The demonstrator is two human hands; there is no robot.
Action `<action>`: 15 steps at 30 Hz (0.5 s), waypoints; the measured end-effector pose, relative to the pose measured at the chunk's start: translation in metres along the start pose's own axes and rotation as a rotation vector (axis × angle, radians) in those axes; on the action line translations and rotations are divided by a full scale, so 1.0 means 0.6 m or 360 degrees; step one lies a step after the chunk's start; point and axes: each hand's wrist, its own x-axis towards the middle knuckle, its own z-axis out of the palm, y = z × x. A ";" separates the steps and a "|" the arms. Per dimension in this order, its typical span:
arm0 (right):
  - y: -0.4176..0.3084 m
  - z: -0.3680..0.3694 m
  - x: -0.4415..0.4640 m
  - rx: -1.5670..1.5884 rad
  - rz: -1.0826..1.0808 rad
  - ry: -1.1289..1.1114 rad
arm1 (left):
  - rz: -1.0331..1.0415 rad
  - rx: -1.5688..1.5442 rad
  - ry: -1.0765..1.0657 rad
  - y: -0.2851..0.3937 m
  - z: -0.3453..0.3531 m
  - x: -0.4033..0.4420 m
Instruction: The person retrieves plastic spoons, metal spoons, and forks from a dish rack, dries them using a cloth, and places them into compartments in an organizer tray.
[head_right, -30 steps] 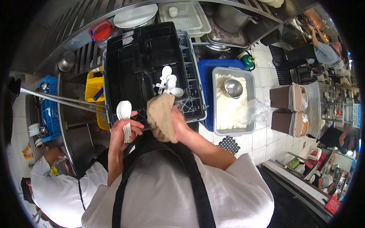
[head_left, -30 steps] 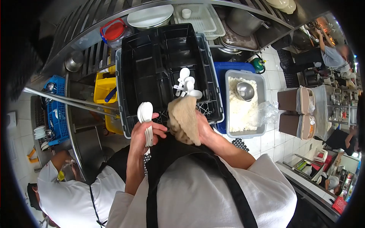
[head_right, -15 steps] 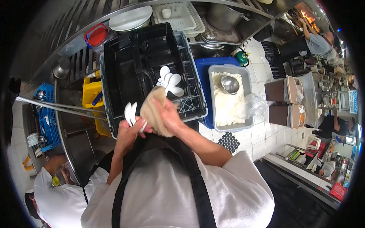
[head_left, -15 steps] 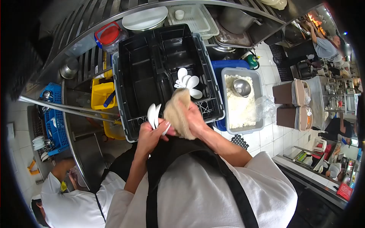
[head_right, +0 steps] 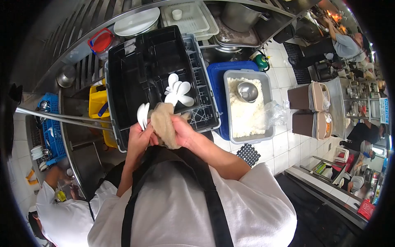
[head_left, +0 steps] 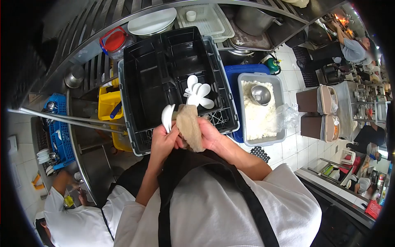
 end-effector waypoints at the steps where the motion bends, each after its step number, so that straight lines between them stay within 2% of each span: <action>1: -0.007 -0.002 0.005 -0.0044 -0.0086 0.0120 | -0.0070 0.0002 -0.0033 -0.003 -0.006 0.003; 2: -0.011 -0.002 0.006 -0.0083 -0.0172 0.0240 | -0.0072 0.0010 -0.0031 -0.004 -0.007 0.003; 4: -0.011 0.000 -0.003 -0.0153 -0.0266 0.0338 | -0.0110 -0.0380 0.0069 -0.007 -0.009 -0.002; 5: -0.009 0.004 -0.009 -0.0234 -0.0361 0.0440 | -0.0102 -0.0577 -0.0027 -0.001 -0.015 -0.006; 7: -0.005 0.003 -0.020 -0.0321 -0.0447 0.0539 | -0.0186 -0.0623 -0.0005 0.008 -0.016 -0.014; 9: 0.000 0.002 -0.027 -0.0411 -0.0397 0.0223 | -0.0349 -0.0643 -0.0103 0.020 -0.025 -0.022; 10: 0.000 0.002 -0.025 -0.0408 -0.0387 0.0226 | -0.0357 -0.0646 -0.0097 0.014 -0.031 -0.025; 12: -0.016 0.013 -0.019 -0.0997 -0.0233 -0.0073 | -0.0335 -0.0505 -0.0434 0.000 -0.039 -0.029; 15: -0.026 0.011 0.007 -0.1412 -0.0367 -0.0074 | -0.0424 -0.0328 -0.0507 0.015 -0.049 -0.036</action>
